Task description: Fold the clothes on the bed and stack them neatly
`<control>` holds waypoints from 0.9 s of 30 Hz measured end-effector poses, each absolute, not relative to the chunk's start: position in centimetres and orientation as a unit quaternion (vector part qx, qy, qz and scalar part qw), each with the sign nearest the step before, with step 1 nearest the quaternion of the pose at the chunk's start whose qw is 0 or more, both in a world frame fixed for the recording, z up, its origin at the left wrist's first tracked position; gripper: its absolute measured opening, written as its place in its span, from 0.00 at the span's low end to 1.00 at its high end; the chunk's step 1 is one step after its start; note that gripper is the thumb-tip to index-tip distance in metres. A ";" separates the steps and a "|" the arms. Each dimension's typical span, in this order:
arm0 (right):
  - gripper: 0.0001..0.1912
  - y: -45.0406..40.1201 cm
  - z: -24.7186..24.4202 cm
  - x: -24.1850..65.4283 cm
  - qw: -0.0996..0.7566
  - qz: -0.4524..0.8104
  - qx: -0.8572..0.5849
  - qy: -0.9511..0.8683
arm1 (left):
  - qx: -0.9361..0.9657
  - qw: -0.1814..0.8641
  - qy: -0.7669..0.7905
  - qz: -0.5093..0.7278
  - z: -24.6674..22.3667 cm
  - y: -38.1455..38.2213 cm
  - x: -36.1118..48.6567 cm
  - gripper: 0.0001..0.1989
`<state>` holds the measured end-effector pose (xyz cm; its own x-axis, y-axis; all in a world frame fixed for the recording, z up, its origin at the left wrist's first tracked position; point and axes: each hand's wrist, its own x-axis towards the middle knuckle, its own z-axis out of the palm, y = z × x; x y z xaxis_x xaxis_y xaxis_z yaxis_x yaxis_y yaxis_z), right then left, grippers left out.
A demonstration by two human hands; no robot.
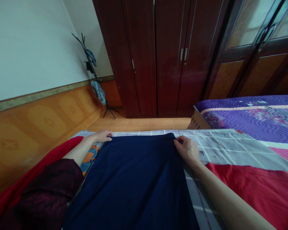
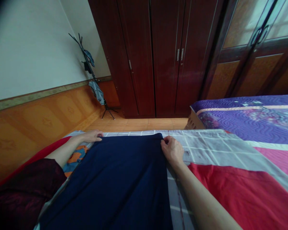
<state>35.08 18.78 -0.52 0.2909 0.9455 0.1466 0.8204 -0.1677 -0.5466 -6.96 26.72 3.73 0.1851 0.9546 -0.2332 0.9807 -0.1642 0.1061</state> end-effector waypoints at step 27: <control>0.14 18.0 -0.8 34.6 0.269 0.006 -0.711 -0.650 | 0.711 -0.010 0.699 0.076 2.5 21.7 -5.6 0.14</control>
<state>34.64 18.00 -0.77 0.1555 0.9271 0.3411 0.9208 -0.0110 -0.3899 -5.61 21.70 2.47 0.0119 0.9926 0.1209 0.9955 -0.0231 0.0917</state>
